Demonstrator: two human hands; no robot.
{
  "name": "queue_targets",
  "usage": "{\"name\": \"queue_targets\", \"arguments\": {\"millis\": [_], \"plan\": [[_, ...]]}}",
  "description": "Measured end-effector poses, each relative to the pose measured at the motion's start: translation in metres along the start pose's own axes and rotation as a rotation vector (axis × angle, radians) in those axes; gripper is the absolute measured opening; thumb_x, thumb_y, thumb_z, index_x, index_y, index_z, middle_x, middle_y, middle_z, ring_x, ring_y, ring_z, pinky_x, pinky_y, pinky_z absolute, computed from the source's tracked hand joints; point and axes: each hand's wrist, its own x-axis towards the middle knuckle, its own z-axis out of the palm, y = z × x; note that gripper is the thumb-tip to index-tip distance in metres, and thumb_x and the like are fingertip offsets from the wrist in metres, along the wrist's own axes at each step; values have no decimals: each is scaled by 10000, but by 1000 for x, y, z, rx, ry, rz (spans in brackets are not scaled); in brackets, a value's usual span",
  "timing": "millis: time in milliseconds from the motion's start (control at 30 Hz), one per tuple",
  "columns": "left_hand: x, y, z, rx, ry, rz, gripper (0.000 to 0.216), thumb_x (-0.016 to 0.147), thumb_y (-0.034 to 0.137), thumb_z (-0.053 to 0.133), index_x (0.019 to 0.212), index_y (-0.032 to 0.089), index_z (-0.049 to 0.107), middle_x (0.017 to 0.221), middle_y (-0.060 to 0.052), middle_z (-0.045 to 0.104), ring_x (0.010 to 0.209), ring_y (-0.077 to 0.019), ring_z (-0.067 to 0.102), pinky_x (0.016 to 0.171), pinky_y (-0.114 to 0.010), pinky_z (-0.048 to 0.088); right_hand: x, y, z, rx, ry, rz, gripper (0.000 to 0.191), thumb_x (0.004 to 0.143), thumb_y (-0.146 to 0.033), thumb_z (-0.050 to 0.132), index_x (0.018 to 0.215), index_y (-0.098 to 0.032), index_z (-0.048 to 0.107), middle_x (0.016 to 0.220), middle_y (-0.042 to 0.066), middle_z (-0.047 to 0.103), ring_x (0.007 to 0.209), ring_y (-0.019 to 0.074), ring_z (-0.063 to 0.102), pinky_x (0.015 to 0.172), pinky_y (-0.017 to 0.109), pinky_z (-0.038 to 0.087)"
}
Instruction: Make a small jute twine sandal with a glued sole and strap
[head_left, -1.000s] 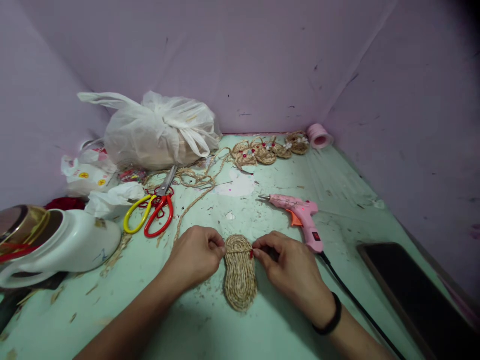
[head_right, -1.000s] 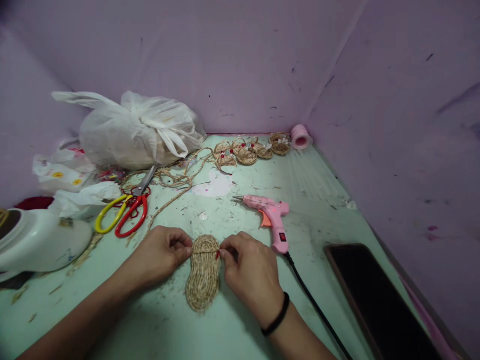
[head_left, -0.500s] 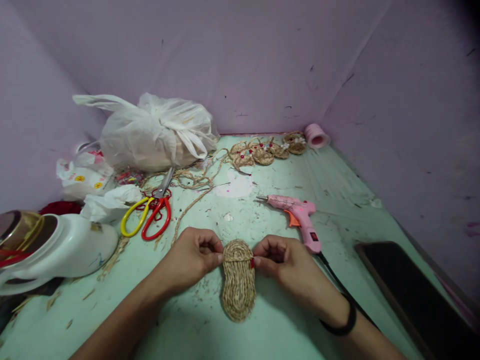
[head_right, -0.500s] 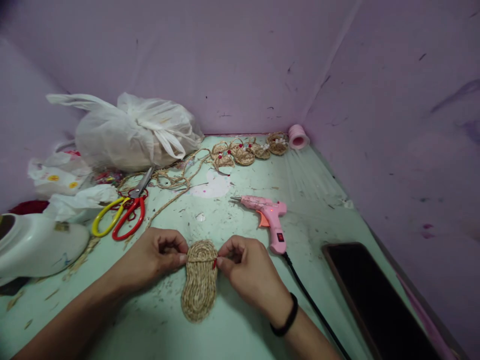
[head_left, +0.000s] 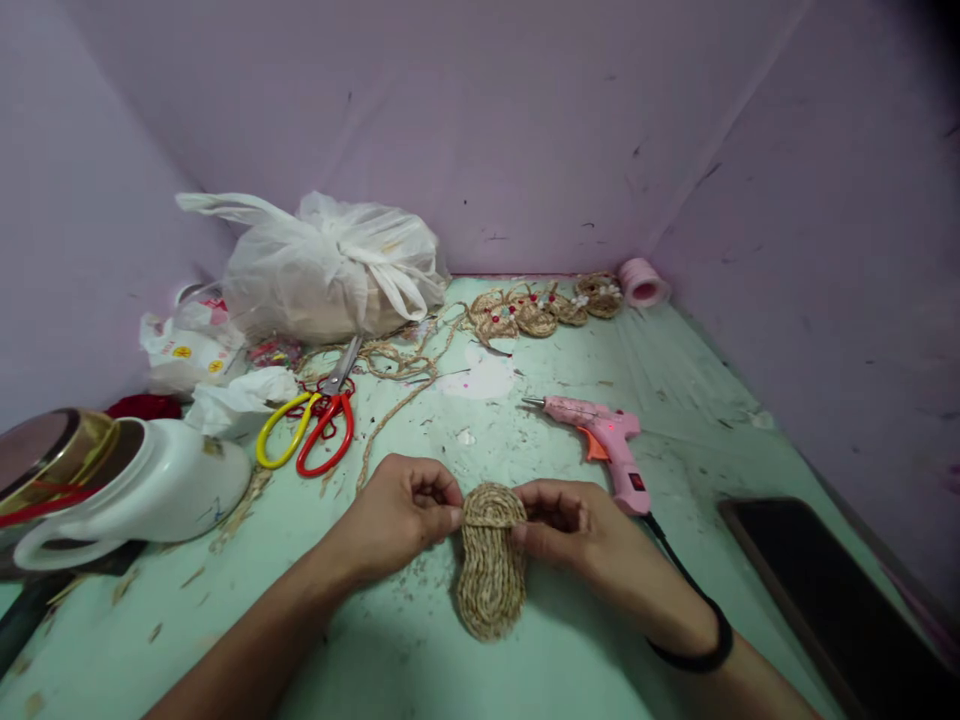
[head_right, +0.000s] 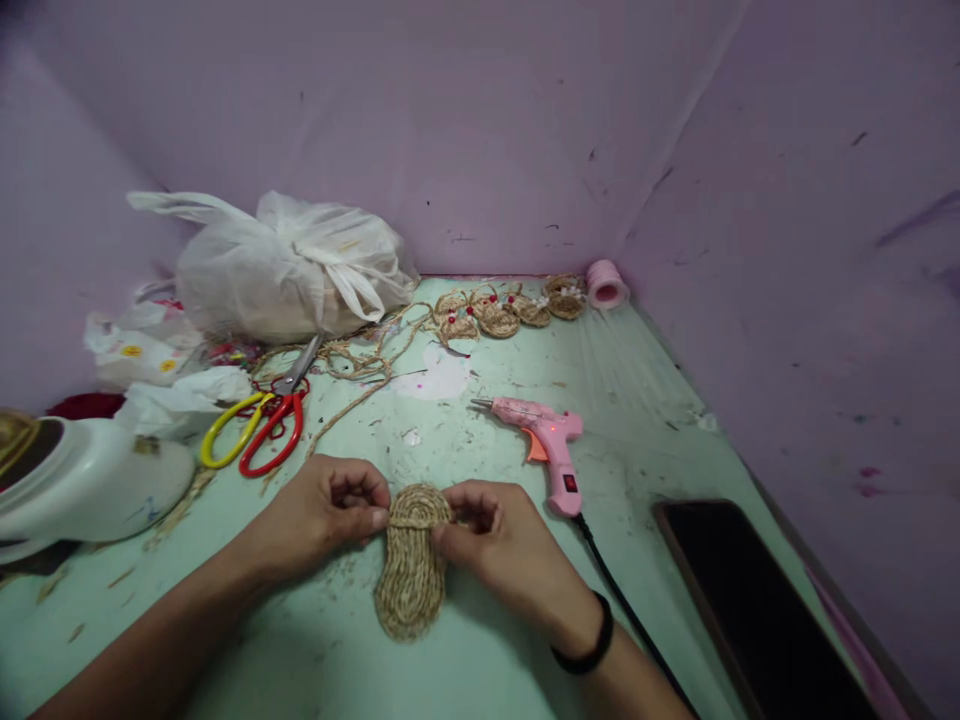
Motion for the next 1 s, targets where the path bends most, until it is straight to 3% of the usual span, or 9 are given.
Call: {"name": "queue_targets", "arguments": {"millis": [200,300,533,667,733,800,900,1000], "plan": [[-2,1,5,16,-2,27,80,625,203,573,636,125,556,456,70,419,430,-48,337,421,-180,254,0,11,8,-215,123,-71,213,681,-343,615,698,-131,626,628,20,585,581,130,497,519,235,375],[-3,4,3,81,82,93,121,644,232,577,679,120,607,549,22,538,513,-76,444,487,-192,349,2,15,8,-162,134,-49,220,686,-348,603,658,-130,598,585,2,534,545,115,458,497,229,349],[-14,8,-49,252,577,162,213,667,308,552,781,153,642,713,-28,658,647,-153,578,605,-253,448,5,19,-1,-285,140,0,282,682,-404,591,620,-129,578,551,-5,479,513,112,415,470,240,301],[-18,-4,-77,772,907,91,272,732,268,449,908,167,630,907,-83,645,822,-229,584,719,-329,446,5,18,-2,-236,89,8,289,674,-419,601,620,-135,576,570,0,504,531,115,435,487,237,321],[-14,-12,-85,1033,896,-47,312,727,243,427,959,151,614,971,-131,616,881,-284,566,718,-367,440,5,18,-1,-188,62,16,288,666,-421,613,633,-136,586,586,7,534,545,121,458,504,238,346],[-8,-18,-88,1154,797,-170,323,718,226,416,967,144,604,941,-150,610,850,-300,572,668,-363,443,5,17,-1,-160,51,24,287,660,-421,622,649,-135,597,604,16,562,562,129,482,521,240,366],[1,-25,-90,1205,707,-244,292,704,194,410,918,155,606,886,-135,615,802,-282,583,622,-330,438,5,17,0,-170,50,19,292,664,-425,620,656,-134,607,613,21,580,576,136,498,533,240,378],[4,-27,-92,1192,718,-285,282,688,178,413,898,167,600,877,-123,625,799,-284,585,591,-322,431,6,15,1,-224,65,-14,281,674,-421,613,657,-141,616,602,15,579,576,139,503,522,235,375]]}}
